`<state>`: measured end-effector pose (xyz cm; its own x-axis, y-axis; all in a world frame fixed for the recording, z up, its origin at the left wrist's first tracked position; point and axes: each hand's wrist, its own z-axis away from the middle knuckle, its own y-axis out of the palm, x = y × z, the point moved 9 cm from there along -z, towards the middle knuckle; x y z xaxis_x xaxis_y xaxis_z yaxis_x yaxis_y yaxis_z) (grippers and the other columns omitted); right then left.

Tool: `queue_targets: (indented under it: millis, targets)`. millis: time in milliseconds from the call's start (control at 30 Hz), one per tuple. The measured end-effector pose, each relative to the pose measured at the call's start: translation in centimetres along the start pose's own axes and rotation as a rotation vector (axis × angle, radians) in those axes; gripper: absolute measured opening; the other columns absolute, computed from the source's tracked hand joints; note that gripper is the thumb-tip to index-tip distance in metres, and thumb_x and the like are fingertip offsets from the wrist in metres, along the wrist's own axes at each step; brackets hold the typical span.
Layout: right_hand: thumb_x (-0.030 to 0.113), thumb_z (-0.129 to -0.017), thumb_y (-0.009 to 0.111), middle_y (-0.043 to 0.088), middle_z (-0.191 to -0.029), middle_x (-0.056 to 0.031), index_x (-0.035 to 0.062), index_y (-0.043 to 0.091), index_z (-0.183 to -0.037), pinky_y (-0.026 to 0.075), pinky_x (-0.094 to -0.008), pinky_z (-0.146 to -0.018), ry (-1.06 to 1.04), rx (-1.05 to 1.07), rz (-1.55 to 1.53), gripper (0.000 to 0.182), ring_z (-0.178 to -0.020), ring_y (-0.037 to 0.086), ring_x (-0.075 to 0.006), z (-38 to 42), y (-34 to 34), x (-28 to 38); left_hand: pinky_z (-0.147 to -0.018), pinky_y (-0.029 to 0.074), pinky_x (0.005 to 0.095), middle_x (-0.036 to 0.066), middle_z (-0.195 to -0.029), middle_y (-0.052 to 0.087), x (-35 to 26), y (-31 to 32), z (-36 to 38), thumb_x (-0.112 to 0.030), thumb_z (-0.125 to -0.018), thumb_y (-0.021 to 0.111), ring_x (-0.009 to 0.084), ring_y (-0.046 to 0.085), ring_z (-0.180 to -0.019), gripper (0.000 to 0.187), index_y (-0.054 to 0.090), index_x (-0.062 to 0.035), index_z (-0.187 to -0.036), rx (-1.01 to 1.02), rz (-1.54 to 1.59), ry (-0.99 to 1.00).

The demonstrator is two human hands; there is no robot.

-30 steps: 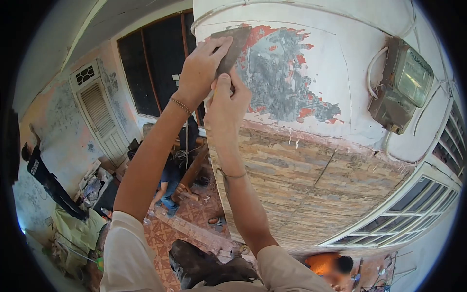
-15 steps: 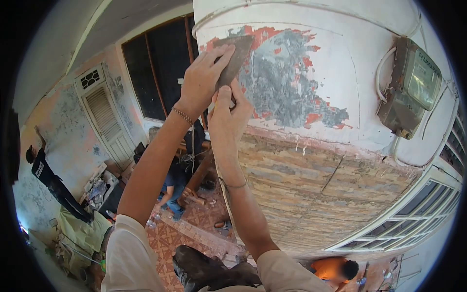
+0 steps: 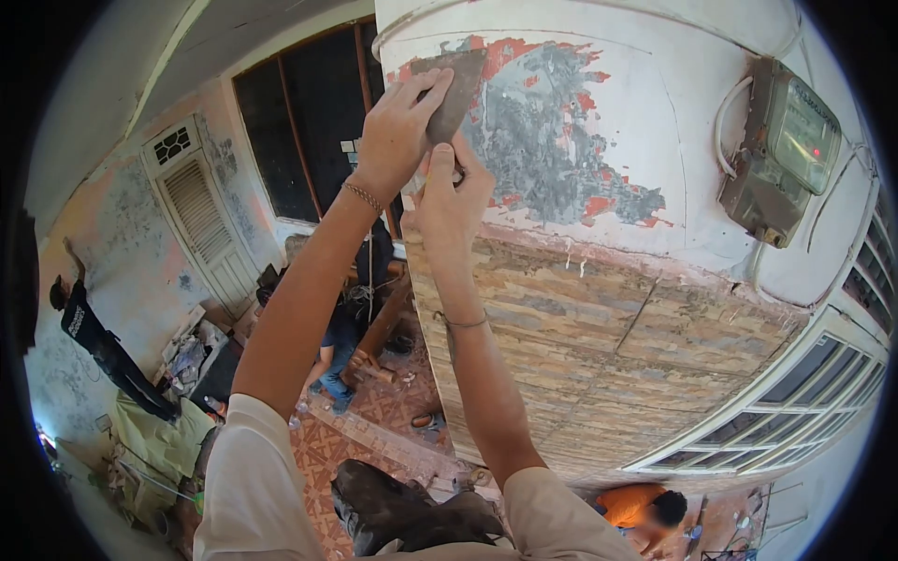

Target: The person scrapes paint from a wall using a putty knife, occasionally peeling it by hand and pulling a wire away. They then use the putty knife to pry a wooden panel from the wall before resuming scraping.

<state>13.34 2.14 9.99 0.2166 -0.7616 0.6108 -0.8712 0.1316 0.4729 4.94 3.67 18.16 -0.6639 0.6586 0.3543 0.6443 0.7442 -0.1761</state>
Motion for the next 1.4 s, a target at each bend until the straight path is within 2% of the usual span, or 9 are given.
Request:
queue_targets:
  millis: [33,100,200,400,433,500,900,1100,1400]
  targets:
    - [0.01,-0.103,0.049,0.054,-0.071,0.001,0.0002,0.069,-0.102,0.037,-0.025,-0.042,-0.007,0.004,0.001,0.022,-0.05,0.046,-0.0044,-0.2,0.1,-0.1,-0.096,0.056,0.0393,0.008,-0.126,0.066,-0.1,-0.2,-0.1,-0.003,-0.079,0.066,0.0303,0.065,-0.11,0.061,0.062,-0.0092,-0.14,-0.014,0.015,0.005]
    - [0.01,-0.106,0.049,0.058,-0.078,-0.0015,0.0003,0.068,-0.129,0.031,-0.0231,-0.033,-0.007,0.021,-0.086,0.032,-0.041,0.046,-0.0056,-0.1,0.4,-0.9,-0.097,0.056,0.0393,0.009,-0.127,0.066,0.0,-0.3,-0.1,-0.004,-0.079,0.066,0.0305,0.065,-0.11,0.061,0.062,-0.0094,-0.14,0.004,0.018,0.004]
    - [0.011,-0.103,0.049,0.053,-0.072,0.0012,0.0,0.069,-0.108,0.036,-0.0229,-0.04,0.045,-0.08,-0.245,0.023,-0.049,0.046,-0.0036,1.1,2.3,-1.5,-0.099,0.056,0.0386,0.009,-0.127,0.065,0.5,-0.7,-0.2,-0.004,-0.08,0.067,0.0302,0.063,-0.113,0.061,0.061,-0.0071,-0.14,0.039,-0.014,0.065]
    - [0.01,-0.103,0.05,0.054,-0.07,0.0013,-0.0008,0.067,-0.106,0.036,-0.0222,-0.039,0.004,-0.01,-0.165,0.021,-0.047,0.045,-0.0033,0.4,1.7,-0.5,-0.099,0.056,0.0397,0.009,-0.125,0.067,0.5,-0.6,-0.7,-0.005,-0.08,0.067,0.0337,0.066,-0.108,0.058,0.064,-0.0105,-0.139,0.009,0.001,0.066]
    - [0.01,-0.103,0.05,0.054,-0.07,0.0013,-0.0008,0.067,-0.106,0.036,-0.0222,-0.039,0.004,-0.01,-0.163,0.021,-0.047,0.045,-0.0033,0.0,0.9,-0.4,-0.1,0.056,0.0397,0.009,-0.124,0.068,0.4,-0.6,-0.8,-0.005,-0.081,0.066,0.0339,0.066,-0.107,0.058,0.064,-0.0108,-0.138,-0.039,-0.005,0.033]
    - [0.012,-0.106,0.052,0.059,-0.077,-0.0016,-0.0009,0.068,-0.13,0.031,-0.0232,-0.033,0.036,0.039,-0.08,0.031,-0.04,0.045,-0.0064,-0.9,0.0,-0.5,-0.1,0.056,0.0397,0.009,-0.124,0.068,0.3,-0.3,-0.7,-0.004,-0.081,0.066,0.0334,0.066,-0.108,0.058,0.065,-0.0108,-0.138,-0.063,0.011,0.003]
    - [0.013,-0.107,0.051,0.059,-0.077,-0.0024,0.0003,0.068,-0.126,0.03,-0.0228,-0.032,0.037,-0.046,-0.346,0.029,-0.04,0.045,-0.0065,0.5,3.3,-3.1,-0.095,0.058,0.038,0.006,-0.126,0.068,1.4,-1.1,-1.0,-0.007,-0.08,0.067,0.0289,0.067,-0.111,0.059,0.065,-0.0134,-0.138,0.04,-0.008,0.128]
    - [0.012,-0.107,0.051,0.06,-0.079,-0.0029,0.0008,0.069,-0.126,0.029,-0.0228,-0.031,0.048,0.027,-0.192,0.029,-0.04,0.046,-0.0075,-1.1,0.6,-1.2,-0.094,0.057,0.0382,0.006,-0.126,0.069,0.9,-0.3,-0.9,-0.004,-0.082,0.063,0.0295,0.067,-0.11,0.055,0.067,-0.0126,-0.136,-0.095,-0.006,-0.01]
    - [0.015,-0.108,0.051,0.06,-0.077,-0.0033,-0.0002,0.065,-0.129,0.03,-0.0222,-0.031,0.059,-0.045,-0.391,0.03,-0.039,0.046,-0.0071,0.4,3.6,-3.1,-0.092,0.058,0.0375,0.006,-0.126,0.07,1.5,-1.5,-1.4,-0.003,-0.081,0.063,0.0278,0.069,-0.107,0.056,0.067,-0.0141,-0.136,-0.028,0.016,0.133]
